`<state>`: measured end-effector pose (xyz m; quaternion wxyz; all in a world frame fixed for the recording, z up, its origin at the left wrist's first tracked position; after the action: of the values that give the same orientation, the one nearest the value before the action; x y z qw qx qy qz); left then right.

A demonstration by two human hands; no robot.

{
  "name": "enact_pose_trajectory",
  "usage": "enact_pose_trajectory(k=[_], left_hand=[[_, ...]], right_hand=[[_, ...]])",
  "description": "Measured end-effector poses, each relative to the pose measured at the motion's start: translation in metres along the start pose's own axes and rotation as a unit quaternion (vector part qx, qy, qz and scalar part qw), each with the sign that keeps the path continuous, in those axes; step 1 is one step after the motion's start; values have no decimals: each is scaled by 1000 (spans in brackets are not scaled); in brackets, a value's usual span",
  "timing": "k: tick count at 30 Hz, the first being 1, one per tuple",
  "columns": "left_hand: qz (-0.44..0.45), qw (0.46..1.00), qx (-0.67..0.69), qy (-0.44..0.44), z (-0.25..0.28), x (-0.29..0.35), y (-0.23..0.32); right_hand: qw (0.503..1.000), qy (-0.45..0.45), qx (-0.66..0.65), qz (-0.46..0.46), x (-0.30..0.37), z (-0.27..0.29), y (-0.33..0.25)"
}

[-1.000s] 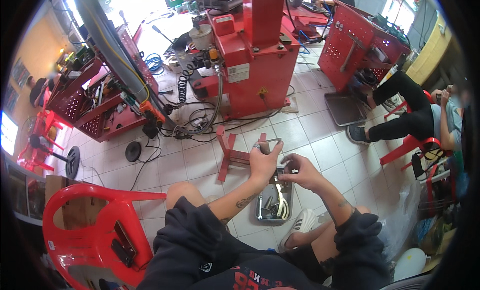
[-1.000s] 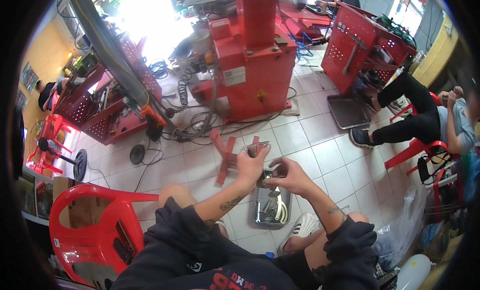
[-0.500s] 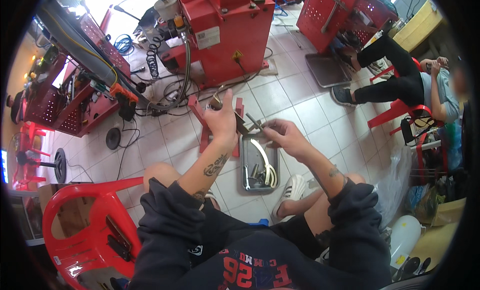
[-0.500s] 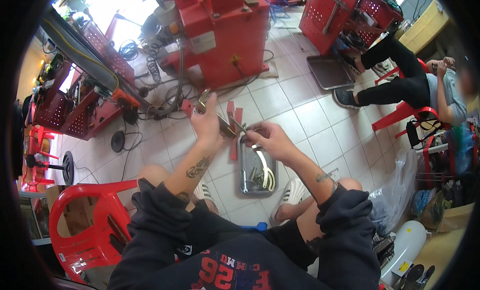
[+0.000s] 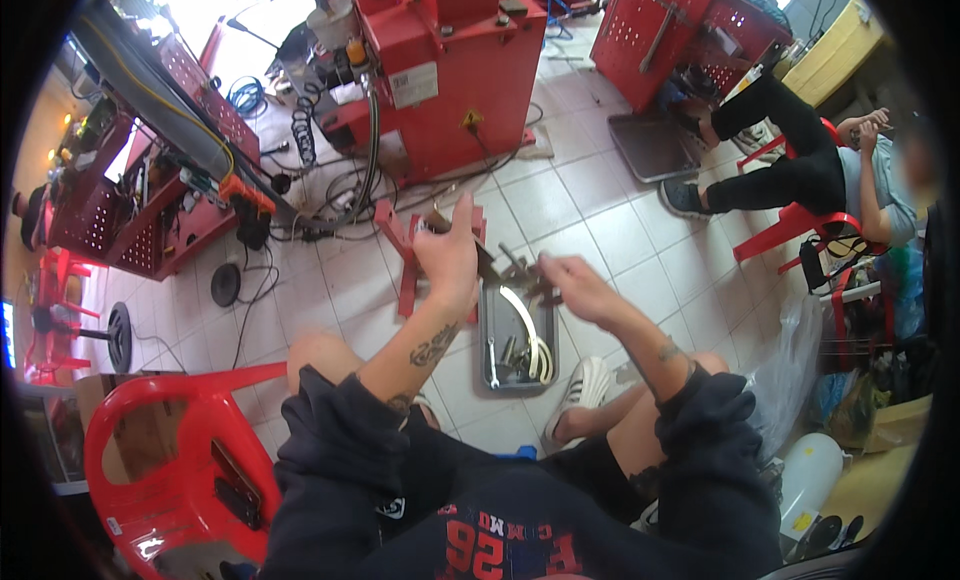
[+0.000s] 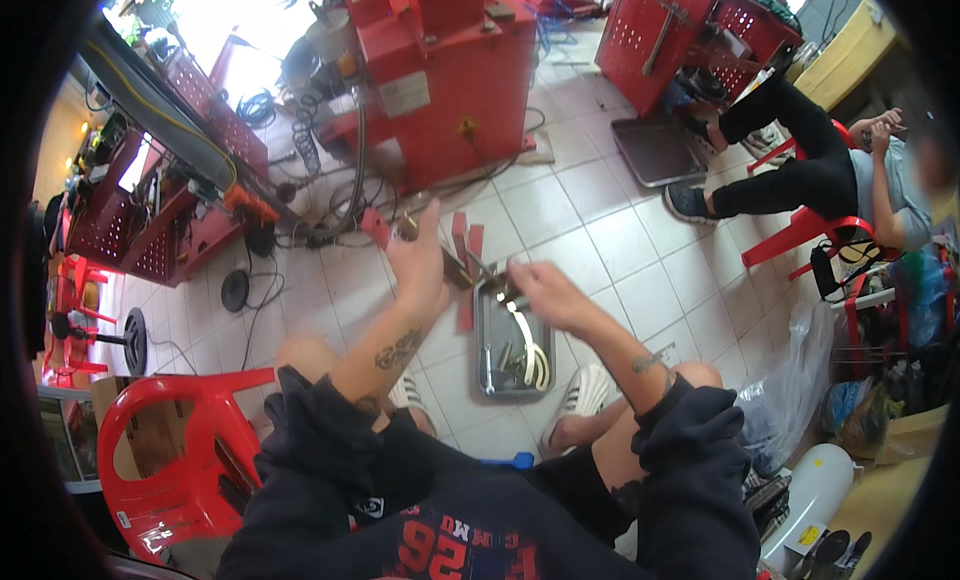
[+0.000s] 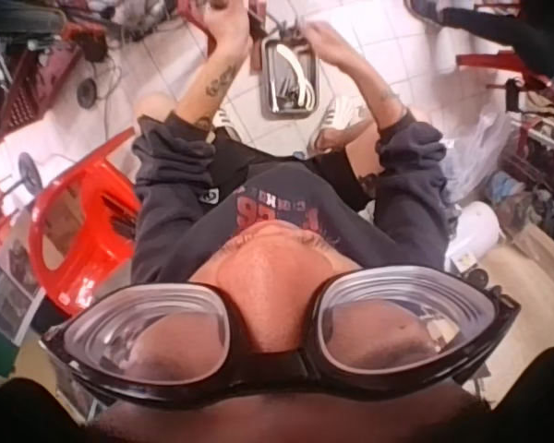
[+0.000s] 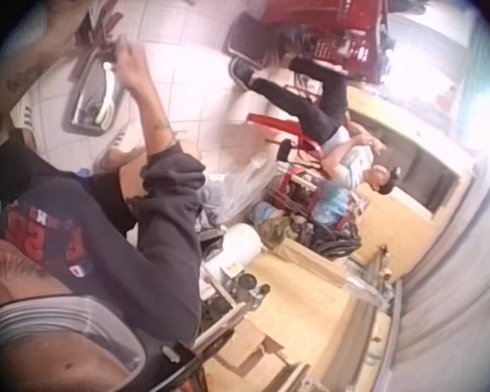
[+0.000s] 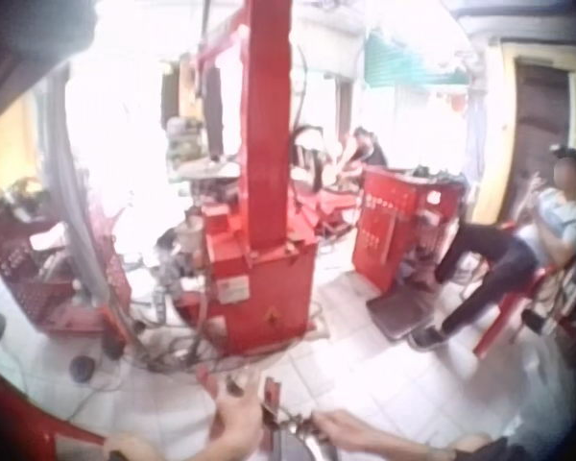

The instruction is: The person sits on a low stool in a workshop and assembles a small metal bracket. They use a screwdriver to tighten screws into the bracket, handling the parts and tools with both hands. The person occasionally pauses to inspect the assembly or adjust their grip on the components.

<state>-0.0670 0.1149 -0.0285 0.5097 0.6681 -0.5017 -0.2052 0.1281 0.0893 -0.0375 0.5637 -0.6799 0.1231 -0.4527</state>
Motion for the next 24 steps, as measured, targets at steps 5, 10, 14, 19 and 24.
enact_pose_trajectory(k=[5, 10, 14, 19, 24], left_hand=[[10, 1000, -14, -20, 1, 2, -1], [37, 998, 22, -39, -7, 9, 2], [37, 998, -1, -51, -8, 10, -1], [33, 998, -39, -43, 2, 6, -9], [10, 997, -81, -16, 10, 1, -12]], right_hand=[[996, -45, -83, 1, 4, -13, -10], [983, -50, -173, -23, 5, -18, -7], [985, -77, -148, -44, 5, -20, 0], [986, -62, -153, -36, 5, -18, 2], [985, -49, -162, -43, 1, -15, 10]])
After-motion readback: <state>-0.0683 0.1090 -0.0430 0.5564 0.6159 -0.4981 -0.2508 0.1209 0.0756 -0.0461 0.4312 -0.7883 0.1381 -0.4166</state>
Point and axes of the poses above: each hand's wrist, its own x-axis away from the middle knuckle, its own z-axis out of the back of the hand, y = z × x, the point moved 10 cm from there along -x, towards the middle knuckle, and after that the axes turned 9 degrees about -y, right-handed, at the moved point
